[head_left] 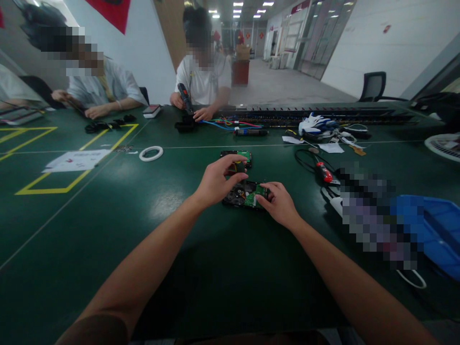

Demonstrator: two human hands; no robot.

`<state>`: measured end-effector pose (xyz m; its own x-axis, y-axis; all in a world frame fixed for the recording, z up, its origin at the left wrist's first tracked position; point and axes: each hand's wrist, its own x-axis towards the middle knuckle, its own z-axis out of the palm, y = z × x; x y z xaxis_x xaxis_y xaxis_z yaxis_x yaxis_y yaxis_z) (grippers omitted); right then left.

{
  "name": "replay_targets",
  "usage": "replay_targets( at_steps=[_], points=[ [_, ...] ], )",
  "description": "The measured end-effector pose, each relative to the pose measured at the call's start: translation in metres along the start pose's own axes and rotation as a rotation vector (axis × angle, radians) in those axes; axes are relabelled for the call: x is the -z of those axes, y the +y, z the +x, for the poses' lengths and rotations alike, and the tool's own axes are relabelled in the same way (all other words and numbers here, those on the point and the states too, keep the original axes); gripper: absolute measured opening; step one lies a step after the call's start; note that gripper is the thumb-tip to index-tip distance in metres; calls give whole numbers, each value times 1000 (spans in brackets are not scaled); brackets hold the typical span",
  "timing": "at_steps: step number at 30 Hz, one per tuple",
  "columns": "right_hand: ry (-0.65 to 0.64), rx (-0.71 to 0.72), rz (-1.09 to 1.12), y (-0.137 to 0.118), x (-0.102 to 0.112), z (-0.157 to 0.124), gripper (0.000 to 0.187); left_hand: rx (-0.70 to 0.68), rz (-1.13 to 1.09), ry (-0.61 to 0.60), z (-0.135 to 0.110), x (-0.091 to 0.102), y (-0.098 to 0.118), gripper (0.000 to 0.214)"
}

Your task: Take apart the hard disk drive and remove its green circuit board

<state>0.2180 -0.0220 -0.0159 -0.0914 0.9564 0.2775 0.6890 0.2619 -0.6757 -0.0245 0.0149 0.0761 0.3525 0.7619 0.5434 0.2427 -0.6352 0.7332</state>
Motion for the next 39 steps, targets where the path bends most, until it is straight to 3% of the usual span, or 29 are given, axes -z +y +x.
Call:
replay_targets(
  at_steps=[9,15,21,28,31,39],
  points=[
    [11,10,-6,-1,0,0,43,-211,179,-92,0,5,12,42],
    [10,-5,-2,-3,1,0,41,-269,159,-11,1,2,12,39],
    [-9,-6,50,-4,4,1,33,-136,7,86,-2,-6,17,16],
    [-49,42,34,2,6,3,29,141,-344,-51,-4,-10,26,30],
    [-75,60,38,0,8,3,31,198,-499,-98,-3,-10,26,22],
    [-155,71,57,0,9,1,28,302,-528,-21,1,-11,21,15]
  ],
)
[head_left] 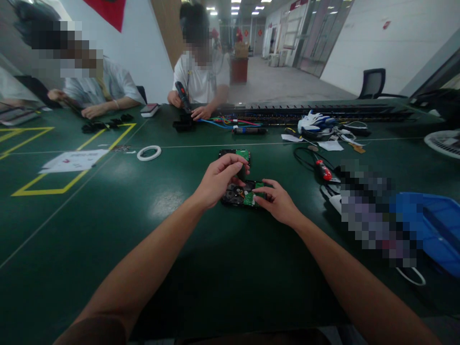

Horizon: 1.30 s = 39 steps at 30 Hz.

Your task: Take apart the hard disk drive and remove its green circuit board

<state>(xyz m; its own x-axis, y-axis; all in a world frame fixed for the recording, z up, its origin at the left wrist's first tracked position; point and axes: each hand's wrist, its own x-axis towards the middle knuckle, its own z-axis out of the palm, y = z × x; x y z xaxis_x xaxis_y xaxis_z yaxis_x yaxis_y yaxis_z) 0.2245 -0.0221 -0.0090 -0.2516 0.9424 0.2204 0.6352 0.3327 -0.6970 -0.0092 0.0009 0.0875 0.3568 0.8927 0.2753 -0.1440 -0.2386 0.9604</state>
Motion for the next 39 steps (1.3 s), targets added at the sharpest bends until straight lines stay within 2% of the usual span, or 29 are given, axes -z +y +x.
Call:
replay_targets(
  at_steps=[9,14,19,25,39],
  points=[
    [-45,-14,-12,-2,4,0,35,-45,46,28,-1,-3,1,21],
    [-25,-6,-19,-3,4,1,38,-37,65,-20,-2,-1,0,24],
    [-24,-1,-25,-2,4,0,36,8,-2,-76,-3,-1,-1,26],
    [-20,15,-29,-2,4,0,34,38,-128,-68,-3,-2,-2,16],
    [16,32,-31,3,1,1,31,42,-34,-39,-2,-1,-3,23]
  ],
)
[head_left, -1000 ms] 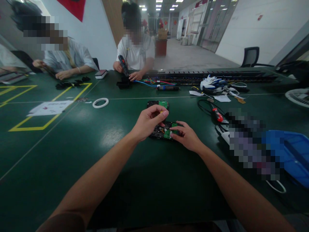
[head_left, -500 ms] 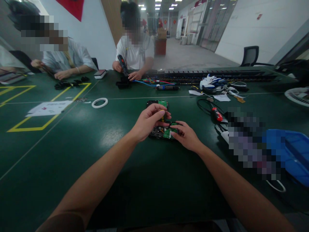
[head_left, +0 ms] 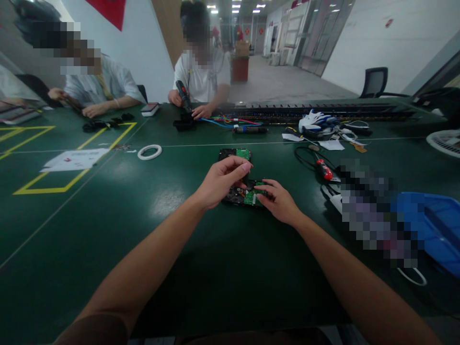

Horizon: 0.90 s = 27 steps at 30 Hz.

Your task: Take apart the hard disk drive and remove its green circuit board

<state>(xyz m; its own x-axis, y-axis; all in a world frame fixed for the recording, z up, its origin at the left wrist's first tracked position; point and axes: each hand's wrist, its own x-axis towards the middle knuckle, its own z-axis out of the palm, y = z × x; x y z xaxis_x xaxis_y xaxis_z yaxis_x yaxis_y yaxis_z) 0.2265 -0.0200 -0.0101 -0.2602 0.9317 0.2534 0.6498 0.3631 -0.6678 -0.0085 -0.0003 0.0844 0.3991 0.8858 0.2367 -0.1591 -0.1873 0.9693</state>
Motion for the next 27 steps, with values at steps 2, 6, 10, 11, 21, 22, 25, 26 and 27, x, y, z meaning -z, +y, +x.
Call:
replay_targets(
  at_steps=[2,6,10,11,21,22,25,26,27],
  points=[
    [1,-12,13,0,-1,0,32,22,-21,-3,0,1,1,23],
    [22,-42,36,-1,-2,0,40,76,-81,-23,-1,0,5,22],
    [37,-68,52,-4,-2,0,51,99,-129,-52,-1,-1,5,19],
    [34,-81,55,-5,-3,0,53,98,-131,-61,-1,-1,5,19],
    [71,-226,9,-9,-6,-1,65,99,-183,-63,-2,-3,6,23],
    [72,-232,1,-9,-6,-1,64,95,-179,-64,-2,-3,6,23],
    [73,-214,-5,-9,-7,-3,60,86,-180,-64,-2,-4,6,22],
    [76,-203,0,-9,-7,-3,58,81,-187,-64,-2,-4,5,22],
    [81,-194,6,-9,-8,-4,57,76,-196,-63,-2,-4,5,21]
  ],
)
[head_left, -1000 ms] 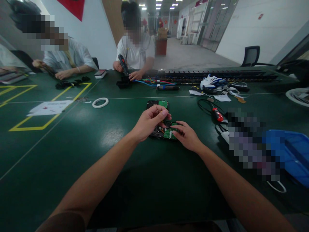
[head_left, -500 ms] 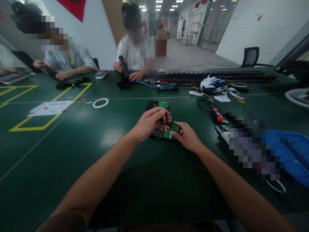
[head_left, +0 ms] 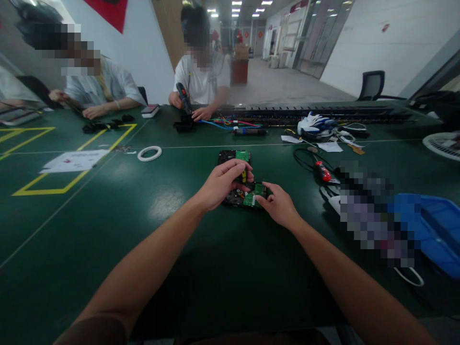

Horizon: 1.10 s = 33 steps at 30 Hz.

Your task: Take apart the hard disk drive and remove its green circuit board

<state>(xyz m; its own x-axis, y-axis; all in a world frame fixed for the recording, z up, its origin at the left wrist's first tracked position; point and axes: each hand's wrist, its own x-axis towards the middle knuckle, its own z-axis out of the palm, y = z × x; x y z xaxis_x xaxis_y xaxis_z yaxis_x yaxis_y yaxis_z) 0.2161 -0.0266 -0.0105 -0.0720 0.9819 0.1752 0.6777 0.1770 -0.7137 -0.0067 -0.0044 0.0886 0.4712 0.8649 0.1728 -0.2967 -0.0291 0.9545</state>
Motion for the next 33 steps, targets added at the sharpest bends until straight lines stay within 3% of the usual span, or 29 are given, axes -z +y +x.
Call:
replay_targets(
  at_steps=[15,25,33],
  points=[
    [34,20,78,5,-5,3,53,-24,1,23,3,2,-5,22],
    [50,-77,85,1,-4,3,71,-31,106,53,2,1,-2,23],
    [27,-55,81,0,-2,3,68,-20,105,82,1,2,-3,25]
  ],
)
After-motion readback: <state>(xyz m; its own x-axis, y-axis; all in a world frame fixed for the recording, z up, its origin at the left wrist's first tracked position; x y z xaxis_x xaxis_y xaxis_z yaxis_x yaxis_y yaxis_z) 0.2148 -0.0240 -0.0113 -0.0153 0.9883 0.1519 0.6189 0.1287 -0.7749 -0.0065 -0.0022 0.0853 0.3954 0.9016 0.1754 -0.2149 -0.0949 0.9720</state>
